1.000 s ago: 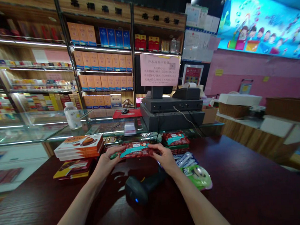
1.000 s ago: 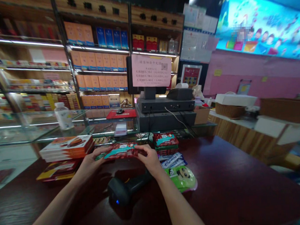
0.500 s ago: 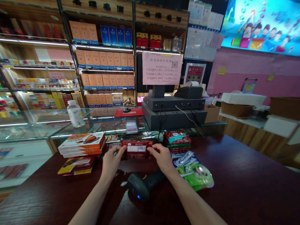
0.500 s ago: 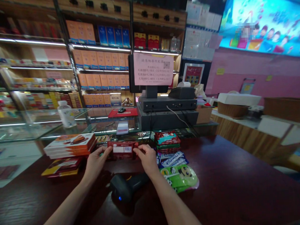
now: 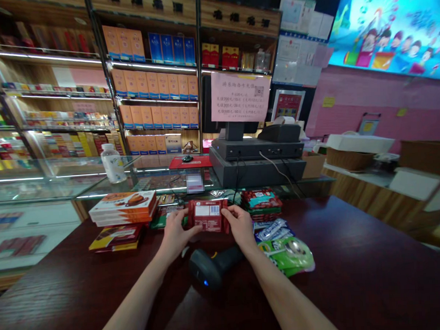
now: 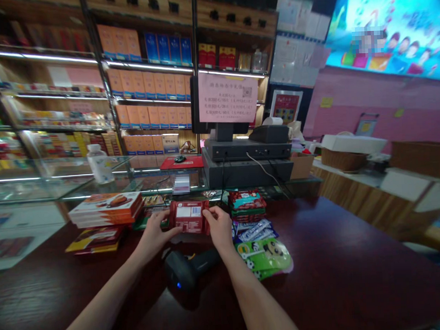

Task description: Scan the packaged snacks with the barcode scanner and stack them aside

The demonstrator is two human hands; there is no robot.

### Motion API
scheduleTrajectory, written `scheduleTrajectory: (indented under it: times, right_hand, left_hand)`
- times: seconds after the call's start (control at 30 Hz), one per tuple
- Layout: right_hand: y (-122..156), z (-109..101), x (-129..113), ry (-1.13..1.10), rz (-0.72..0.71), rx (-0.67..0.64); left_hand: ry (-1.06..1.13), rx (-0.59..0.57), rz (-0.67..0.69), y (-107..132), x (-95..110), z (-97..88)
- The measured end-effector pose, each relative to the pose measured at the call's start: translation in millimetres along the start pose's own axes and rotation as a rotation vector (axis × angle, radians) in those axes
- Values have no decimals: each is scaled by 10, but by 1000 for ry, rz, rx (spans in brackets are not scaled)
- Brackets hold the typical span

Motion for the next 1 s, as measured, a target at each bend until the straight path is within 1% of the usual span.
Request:
scheduleTrajectory:
  times: [0.07, 0.13, 0.23, 0.3, 0.37, 0.43, 0.53, 0.67, 0.8, 0.9, 1.0]
  right_hand:
    - [-3, -11, 15, -3, 7, 9]
    - [-2, -16, 12, -4, 7, 12]
    - [6, -16, -4, 1, 1, 3]
    - [15, -2, -18, 12, -8, -19]
    - [31, 21, -43, 28, -29, -44]
    - [56, 51, -84, 48, -65, -62]
    - [99, 90, -159, 90, -134, -63]
    - [124, 132, -193, 126, -187, -75]
    - [103, 160, -118, 116, -168, -112]
    - [93, 195, -65, 87, -144, -171]
    - [105, 224, -79, 17, -139, -236]
  left_hand:
    - [-17, -32, 34, 24, -11, 60]
    - [-71, -41, 68, 53, 15, 74]
    - [-253, -18, 139, 100, 131, 0]
    - [-392, -46, 258, 135, 264, -48]
    - [-505, -45, 337, 158, 367, -115]
    - [-610, -45, 356, 160, 418, -173]
    - [-718, -43, 336, 146, 433, -234]
    - [-756, -44, 320, 139, 423, -266]
    - [-749, -5, 316, 149, 408, -291]
    - [-695, 25, 371, 169, 400, -300]
    - [-644, 8, 426, 184, 379, -298]
Point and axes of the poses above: each hand's wrist, its own y-axis away from the middle knuckle, its own z-axis out of the palm, x = y × z, the point moved 6 cm from there along -y, towards the middle knuckle, and after that the axes turned 3 degrees about z, right-handed, at the moved point
